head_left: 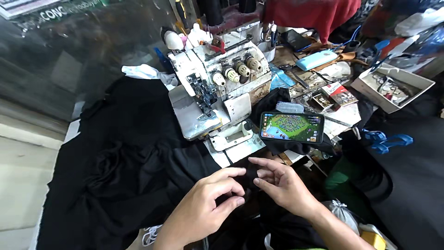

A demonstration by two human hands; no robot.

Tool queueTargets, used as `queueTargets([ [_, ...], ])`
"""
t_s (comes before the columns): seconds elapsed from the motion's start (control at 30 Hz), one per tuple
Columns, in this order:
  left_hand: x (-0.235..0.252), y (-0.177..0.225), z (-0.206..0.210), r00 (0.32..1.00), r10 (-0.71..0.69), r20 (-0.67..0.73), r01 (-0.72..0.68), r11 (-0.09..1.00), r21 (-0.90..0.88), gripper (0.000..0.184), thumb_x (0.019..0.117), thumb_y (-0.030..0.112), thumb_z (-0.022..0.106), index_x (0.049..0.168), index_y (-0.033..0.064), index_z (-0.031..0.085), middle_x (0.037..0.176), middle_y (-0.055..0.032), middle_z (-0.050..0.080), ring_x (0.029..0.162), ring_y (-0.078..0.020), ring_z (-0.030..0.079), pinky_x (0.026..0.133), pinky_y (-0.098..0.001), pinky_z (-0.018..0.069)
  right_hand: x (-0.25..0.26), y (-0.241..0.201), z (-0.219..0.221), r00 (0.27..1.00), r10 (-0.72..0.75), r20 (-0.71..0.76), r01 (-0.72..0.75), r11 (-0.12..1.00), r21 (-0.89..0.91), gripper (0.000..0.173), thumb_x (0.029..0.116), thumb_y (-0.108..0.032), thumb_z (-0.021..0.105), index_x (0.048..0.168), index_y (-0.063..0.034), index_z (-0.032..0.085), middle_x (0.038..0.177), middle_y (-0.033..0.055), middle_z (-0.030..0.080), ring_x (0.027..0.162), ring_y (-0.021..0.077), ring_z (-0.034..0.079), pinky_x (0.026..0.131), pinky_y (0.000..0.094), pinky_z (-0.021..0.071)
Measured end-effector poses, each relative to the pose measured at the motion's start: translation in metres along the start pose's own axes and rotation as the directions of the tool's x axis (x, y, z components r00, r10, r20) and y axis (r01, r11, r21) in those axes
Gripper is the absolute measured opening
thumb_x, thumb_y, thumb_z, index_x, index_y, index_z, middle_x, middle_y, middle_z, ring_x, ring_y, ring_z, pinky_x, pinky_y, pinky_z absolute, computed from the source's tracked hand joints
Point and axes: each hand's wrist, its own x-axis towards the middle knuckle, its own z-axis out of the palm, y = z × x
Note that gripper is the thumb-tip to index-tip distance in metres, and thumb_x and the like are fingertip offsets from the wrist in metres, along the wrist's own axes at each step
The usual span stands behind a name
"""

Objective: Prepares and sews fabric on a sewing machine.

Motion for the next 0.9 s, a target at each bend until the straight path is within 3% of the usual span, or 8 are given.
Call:
queueTargets([
  [0.13, -0.001, 0.010, -0.010, 0.996, 0.076, 0.049, -0.070, 0.992, -0.108, 0.012, 0.0983, 0.020, 0.070, 0.104, 0.0103, 0.075, 0.107, -0.0011, 0.072, 0.101, -0.0129, 0.069, 0.088, -0.0293, 0.0612, -0.001, -0.001, 0.003, 0.997, -0.071, -0.005, 0.071, 0.997, -0.041, 0.057, 0.0968, -0.009, 0.069, 0.150, -0.0233, 0.054, 0.104, 0.0043, 0.075, 0.085, 0.0192, 0.073, 0.078, 0.0349, 0.0642],
  [0.2, 0.005, 0.003, -0.005, 0.997, 0.073, 0.007, -0.072, 0.993, -0.089, 0.014, 0.1000, 0.022, 0.068, 0.104, 0.0106, 0.075, 0.099, 0.0018, 0.073, 0.091, -0.0092, 0.069, 0.081, -0.0277, 0.0612, -0.001, -0.003, 0.006, 0.993, -0.118, -0.004, 0.118, 0.991, -0.062, 0.059, 0.0960, -0.008, 0.069, 0.150, -0.0225, 0.053, 0.105, 0.0035, 0.075, 0.087, 0.0187, 0.074, 0.080, 0.0355, 0.0648],
  [0.3, 0.017, -0.014, 0.015, 0.985, -0.049, -0.166, 0.061, 0.996, 0.066, 0.015, 0.1009, 0.029, 0.066, 0.105, 0.0190, 0.076, 0.098, 0.0094, 0.071, 0.091, -0.0044, 0.068, 0.081, -0.0257, 0.0609, -0.003, -0.005, 0.010, 0.982, -0.188, 0.007, 0.188, 0.974, -0.130, 0.060, 0.0958, -0.007, 0.067, 0.152, -0.0216, 0.050, 0.107, 0.0007, 0.075, 0.087, 0.0152, 0.073, 0.079, 0.0329, 0.0644],
  [0.4, 0.024, -0.025, 0.027, 0.962, -0.073, -0.263, 0.099, 0.991, 0.087, 0.013, 0.0995, 0.029, 0.068, 0.104, 0.0210, 0.077, 0.100, 0.0100, 0.070, 0.095, -0.0061, 0.068, 0.084, -0.0276, 0.0609, -0.005, -0.005, 0.011, 0.970, -0.241, 0.009, 0.239, 0.954, -0.183, 0.060, 0.0967, -0.007, 0.066, 0.153, -0.0192, 0.048, 0.109, -0.0002, 0.074, 0.087, 0.0130, 0.072, 0.078, 0.0318, 0.0645],
  [0.6, 0.025, -0.022, 0.023, 0.966, -0.083, -0.246, 0.107, 0.991, 0.085, 0.013, 0.0996, 0.028, 0.066, 0.104, 0.0211, 0.076, 0.104, 0.0098, 0.069, 0.099, -0.0066, 0.067, 0.086, -0.0285, 0.0603, -0.006, -0.006, 0.010, 0.954, -0.297, 0.042, 0.296, 0.916, -0.270, 0.062, 0.0969, -0.007, 0.065, 0.155, -0.0176, 0.046, 0.116, -0.0007, 0.073, 0.095, 0.0109, 0.072, 0.084, 0.0310, 0.0644],
  [0.73, 0.023, -0.024, 0.019, 0.985, -0.139, -0.100, 0.149, 0.984, 0.095, 0.023, 0.1050, 0.033, 0.056, 0.117, 0.0236, 0.074, 0.115, 0.0122, 0.070, 0.110, -0.0044, 0.065, 0.096, -0.0297, 0.0580, -0.007, -0.008, 0.012, 0.942, -0.331, 0.050, 0.328, 0.881, -0.340, 0.062, 0.0967, -0.008, 0.063, 0.155, -0.0180, 0.046, 0.115, -0.0015, 0.073, 0.097, 0.0092, 0.072, 0.088, 0.0313, 0.0638],
  [0.8, 0.023, -0.025, 0.019, 0.989, -0.105, -0.101, 0.111, 0.992, 0.055, 0.022, 0.1047, 0.030, 0.058, 0.113, 0.0199, 0.076, 0.114, 0.0095, 0.072, 0.110, -0.0060, 0.067, 0.096, -0.0308, 0.0587, -0.007, -0.009, 0.010, 0.940, -0.336, 0.064, 0.339, 0.885, -0.319, 0.060, 0.0986, -0.010, 0.061, 0.156, -0.0169, 0.045, 0.113, -0.0012, 0.073, 0.098, 0.0100, 0.072, 0.089, 0.0324, 0.0638],
  [0.9, 0.024, -0.021, 0.023, 0.976, -0.060, -0.211, 0.075, 0.995, 0.067, 0.016, 0.1017, 0.027, 0.063, 0.104, 0.0188, 0.077, 0.106, 0.0091, 0.073, 0.102, -0.0074, 0.069, 0.090, -0.0312, 0.0602, -0.008, -0.011, 0.009, 0.951, -0.299, 0.079, 0.309, 0.929, -0.202, 0.061, 0.1012, -0.021, 0.063, 0.157, -0.0166, 0.040, 0.115, 0.0012, 0.072, 0.101, 0.0143, 0.072, 0.090, 0.0368, 0.0632],
])
